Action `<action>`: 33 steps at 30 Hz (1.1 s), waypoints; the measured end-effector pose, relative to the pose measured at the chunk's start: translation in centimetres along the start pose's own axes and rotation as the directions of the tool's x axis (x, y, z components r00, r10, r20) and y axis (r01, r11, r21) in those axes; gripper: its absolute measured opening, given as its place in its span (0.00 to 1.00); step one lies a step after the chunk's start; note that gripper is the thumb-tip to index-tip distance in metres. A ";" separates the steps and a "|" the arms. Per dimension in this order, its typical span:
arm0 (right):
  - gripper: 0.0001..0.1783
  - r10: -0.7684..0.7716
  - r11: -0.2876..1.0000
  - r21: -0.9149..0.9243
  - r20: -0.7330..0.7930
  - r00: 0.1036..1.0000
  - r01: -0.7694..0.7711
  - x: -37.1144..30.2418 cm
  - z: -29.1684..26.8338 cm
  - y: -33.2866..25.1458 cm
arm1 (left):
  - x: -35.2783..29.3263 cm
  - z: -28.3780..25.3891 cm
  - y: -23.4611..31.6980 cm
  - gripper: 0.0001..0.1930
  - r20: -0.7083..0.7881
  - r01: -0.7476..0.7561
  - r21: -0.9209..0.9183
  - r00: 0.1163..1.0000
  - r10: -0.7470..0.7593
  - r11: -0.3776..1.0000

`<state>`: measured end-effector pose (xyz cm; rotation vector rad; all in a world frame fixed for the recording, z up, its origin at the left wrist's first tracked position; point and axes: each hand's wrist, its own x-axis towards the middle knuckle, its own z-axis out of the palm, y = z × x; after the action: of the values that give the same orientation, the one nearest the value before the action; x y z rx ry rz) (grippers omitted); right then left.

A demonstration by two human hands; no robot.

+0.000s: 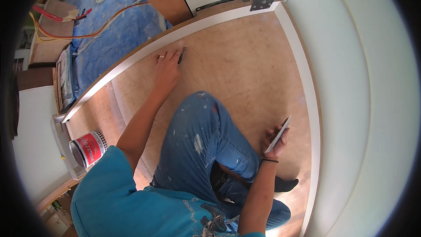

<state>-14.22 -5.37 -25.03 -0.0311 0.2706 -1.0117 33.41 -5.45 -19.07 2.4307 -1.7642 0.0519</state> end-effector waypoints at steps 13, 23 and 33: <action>0.24 0.014 1.000 0.016 0.008 1.000 -0.014 -0.3 0.5 0.5 | 1.0 1.4 -0.5 0.24 -0.196 -0.045 0.192 0.977 0.083 0.980; 0.24 0.010 1.000 -0.007 0.014 1.000 -0.009 0.0 0.1 -0.1 | -0.3 -1.0 1.0 0.25 -0.085 -0.001 -0.044 0.996 -0.003 0.999; 0.25 0.007 0.999 0.047 -0.046 0.999 -0.004 -0.3 0.3 0.0 | 0.2 1.3 0.2 0.26 -0.119 0.002 0.094 0.993 0.010 0.996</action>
<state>-14.35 -5.15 -24.71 0.0350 0.2888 -1.0138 33.21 -5.91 -20.31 2.4315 -1.7528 0.2804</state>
